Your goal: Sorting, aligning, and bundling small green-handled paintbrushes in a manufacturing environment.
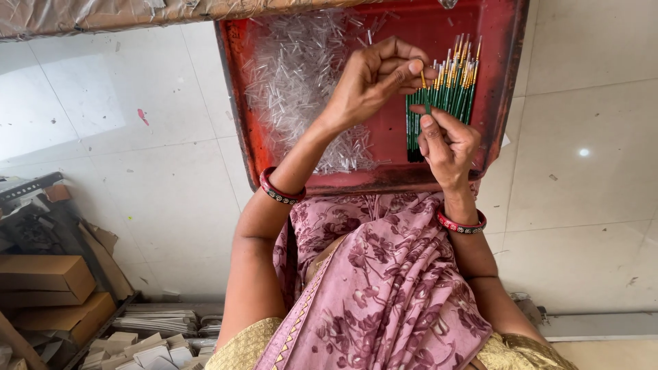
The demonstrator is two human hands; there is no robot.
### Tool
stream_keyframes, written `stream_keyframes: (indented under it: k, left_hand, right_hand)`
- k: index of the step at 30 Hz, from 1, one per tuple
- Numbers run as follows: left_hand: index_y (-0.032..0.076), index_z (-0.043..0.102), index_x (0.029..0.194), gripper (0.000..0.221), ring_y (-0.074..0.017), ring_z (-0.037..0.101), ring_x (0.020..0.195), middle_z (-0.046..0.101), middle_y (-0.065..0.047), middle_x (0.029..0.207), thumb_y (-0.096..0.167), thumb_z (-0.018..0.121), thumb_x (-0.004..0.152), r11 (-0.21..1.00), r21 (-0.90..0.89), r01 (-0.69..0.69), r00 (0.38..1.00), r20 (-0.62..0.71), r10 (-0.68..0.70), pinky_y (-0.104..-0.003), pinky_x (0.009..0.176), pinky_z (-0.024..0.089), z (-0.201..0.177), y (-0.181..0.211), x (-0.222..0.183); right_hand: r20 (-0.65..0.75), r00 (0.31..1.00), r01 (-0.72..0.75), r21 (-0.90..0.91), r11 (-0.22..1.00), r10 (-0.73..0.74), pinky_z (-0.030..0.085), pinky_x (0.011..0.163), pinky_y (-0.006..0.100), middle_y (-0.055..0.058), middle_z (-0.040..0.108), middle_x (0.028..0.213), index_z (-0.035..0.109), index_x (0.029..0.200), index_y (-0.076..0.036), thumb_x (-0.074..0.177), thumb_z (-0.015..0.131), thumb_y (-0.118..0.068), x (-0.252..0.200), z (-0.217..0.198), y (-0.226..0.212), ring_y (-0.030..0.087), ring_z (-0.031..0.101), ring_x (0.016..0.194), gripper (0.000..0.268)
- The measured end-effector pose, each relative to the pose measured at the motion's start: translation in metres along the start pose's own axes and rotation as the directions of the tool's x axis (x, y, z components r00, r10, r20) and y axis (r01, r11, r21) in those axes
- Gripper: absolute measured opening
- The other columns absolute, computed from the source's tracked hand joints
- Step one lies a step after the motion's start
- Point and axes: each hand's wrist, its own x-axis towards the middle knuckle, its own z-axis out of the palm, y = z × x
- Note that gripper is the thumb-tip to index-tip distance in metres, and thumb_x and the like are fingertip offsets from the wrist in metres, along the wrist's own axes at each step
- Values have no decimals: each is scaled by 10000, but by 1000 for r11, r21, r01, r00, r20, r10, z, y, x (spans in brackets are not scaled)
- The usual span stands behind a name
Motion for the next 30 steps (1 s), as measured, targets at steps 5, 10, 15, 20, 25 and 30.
stream_keyframes:
  k: [5, 10, 15, 20, 25, 30]
  left_hand:
    - [23, 681, 1182, 174, -179, 810, 898, 801, -130, 1026, 150, 649, 1066, 920, 392, 27, 996, -86, 7, -301, 730, 647, -2, -18, -3]
    - [10, 575, 1392, 518, -235, 677, 558, 755, -87, 748, 274, 726, 972, 389, 914, 113, 994, -106, -40, -377, 473, 540, 2, -21, -25]
    - [39, 668, 998, 557, -268, 695, 675, 673, -145, 710, 530, 808, 775, 132, 989, 61, 934, -10, -356, -429, 592, 579, 3, -56, -44]
    - [73, 721, 906, 498, -267, 712, 697, 690, -146, 747, 557, 789, 813, 208, 978, 8, 953, 56, -299, -429, 618, 585, 13, -98, -28]
    - [118, 776, 784, 363, -204, 715, 618, 729, -58, 630, 480, 800, 786, 414, 909, 48, 962, 69, -264, -378, 654, 588, 15, -76, -10]
    - [117, 755, 662, 351, -139, 703, 517, 714, -5, 570, 406, 787, 859, 593, 789, 163, 930, 78, -359, -337, 607, 580, 13, -63, -4]
  right_hand:
    - [85, 996, 43, -237, 970, -24, 421, 418, 266, 41, 658, 641, 715, 1148, 15, 1096, 595, -122, 3, 7, 5, 91, 601, 487, 190]
    - [132, 990, 117, -636, 763, -42, 477, 457, 303, 63, 663, 640, 615, 1142, 20, 1100, 613, -88, 9, -23, 18, 160, 654, 527, 116]
    - [132, 986, 70, -882, 466, 104, 433, 355, 398, 80, 554, 469, 614, 1184, 41, 1005, 701, -127, 14, -46, 39, 231, 569, 367, 261]
    - [184, 983, 179, -913, 366, -23, 541, 584, 424, 138, 675, 745, 647, 1226, -13, 995, 683, -50, 61, -52, 10, 291, 658, 617, 237]
    - [361, 885, 447, -837, 315, -295, 577, 941, 422, 176, 681, 1270, 641, 1314, 8, 818, 611, 119, 115, -52, 34, 332, 681, 1086, 509]
    - [372, 887, 293, -911, 291, 272, 564, 1011, 426, 164, 670, 1318, 652, 1273, -8, 870, 592, 102, 121, -56, 32, 334, 678, 1172, 423]
